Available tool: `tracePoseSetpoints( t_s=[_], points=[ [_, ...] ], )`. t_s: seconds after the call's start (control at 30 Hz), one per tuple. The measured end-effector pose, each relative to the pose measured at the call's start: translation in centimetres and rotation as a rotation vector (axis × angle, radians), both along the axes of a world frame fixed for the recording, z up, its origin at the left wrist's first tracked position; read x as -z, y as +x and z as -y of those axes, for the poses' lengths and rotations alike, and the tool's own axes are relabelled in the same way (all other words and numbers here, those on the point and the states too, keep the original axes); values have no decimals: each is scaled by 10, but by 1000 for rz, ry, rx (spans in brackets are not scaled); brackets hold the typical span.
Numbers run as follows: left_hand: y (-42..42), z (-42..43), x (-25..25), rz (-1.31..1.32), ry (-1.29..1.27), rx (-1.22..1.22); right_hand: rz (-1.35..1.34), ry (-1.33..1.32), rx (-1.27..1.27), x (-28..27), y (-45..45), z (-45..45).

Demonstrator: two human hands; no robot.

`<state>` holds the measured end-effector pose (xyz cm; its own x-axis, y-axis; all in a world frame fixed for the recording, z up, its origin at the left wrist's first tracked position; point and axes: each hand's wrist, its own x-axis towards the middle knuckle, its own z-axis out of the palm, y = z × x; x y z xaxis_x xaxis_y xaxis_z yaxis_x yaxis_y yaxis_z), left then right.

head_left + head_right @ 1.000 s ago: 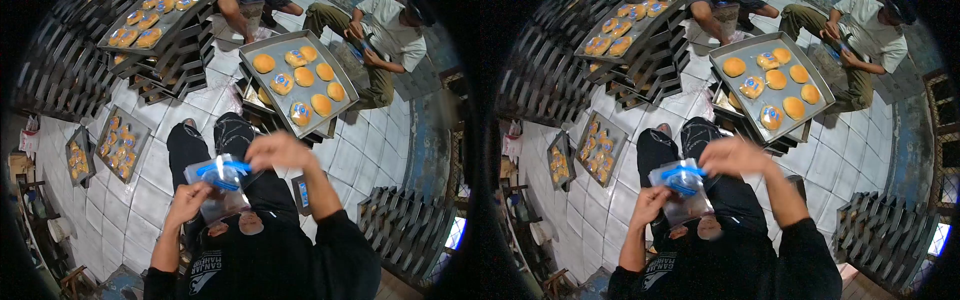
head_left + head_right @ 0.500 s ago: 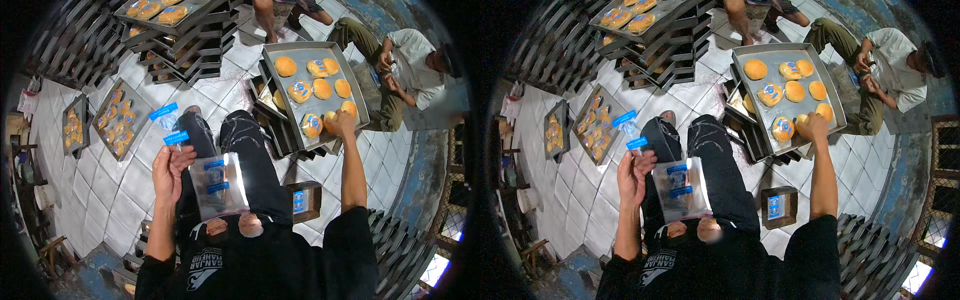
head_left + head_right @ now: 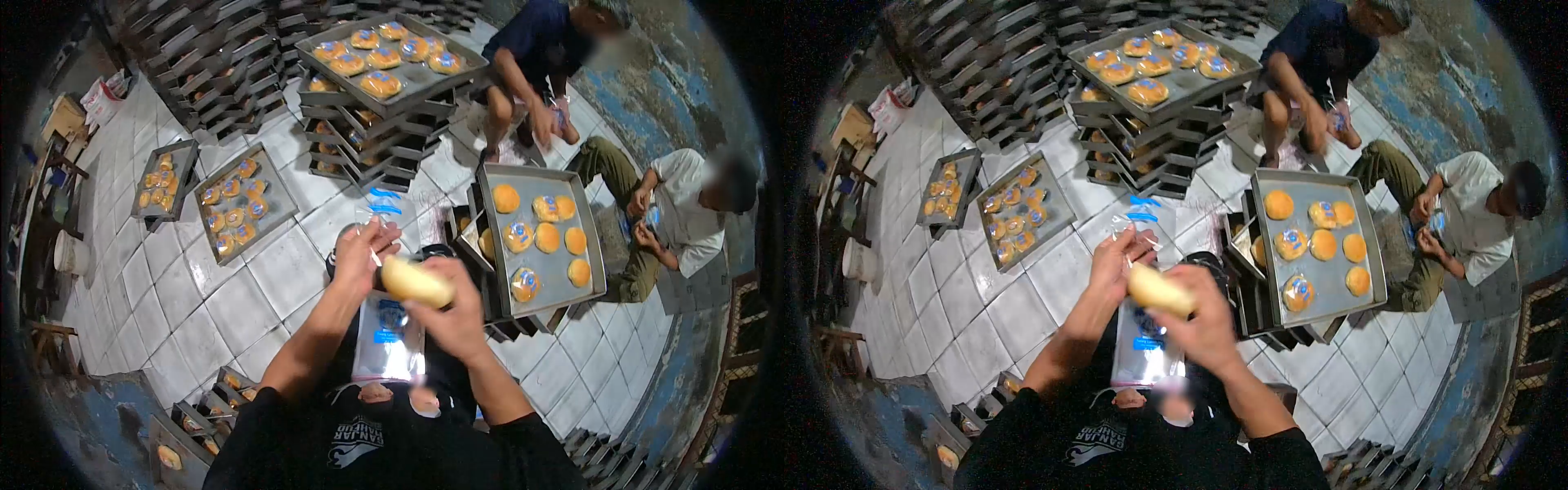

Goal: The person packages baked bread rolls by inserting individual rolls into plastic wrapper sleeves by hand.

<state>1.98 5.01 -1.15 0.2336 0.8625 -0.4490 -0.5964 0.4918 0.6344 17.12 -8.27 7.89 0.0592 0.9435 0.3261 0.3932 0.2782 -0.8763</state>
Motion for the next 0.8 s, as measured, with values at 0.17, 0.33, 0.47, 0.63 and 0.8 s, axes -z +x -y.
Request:
tracePoseSetpoints(
  t_s=[0.17,0.33,0.47,0.63,0.8],
  points=[
    [-1,22,-43,36,56,43,427,364,104,36,-4,-30],
    [-20,34,-44,261,-78,153,559,300,39,12,-35,-34],
    [-56,19,-6,404,-33,180,505,148,-172,50,-71,-29],
    [-17,80,-38,4,224,25,737,185,-3,58,-50,-49],
    [-18,30,-23,377,195,-48,695,111,-130,51,-42,-67]
  ],
)
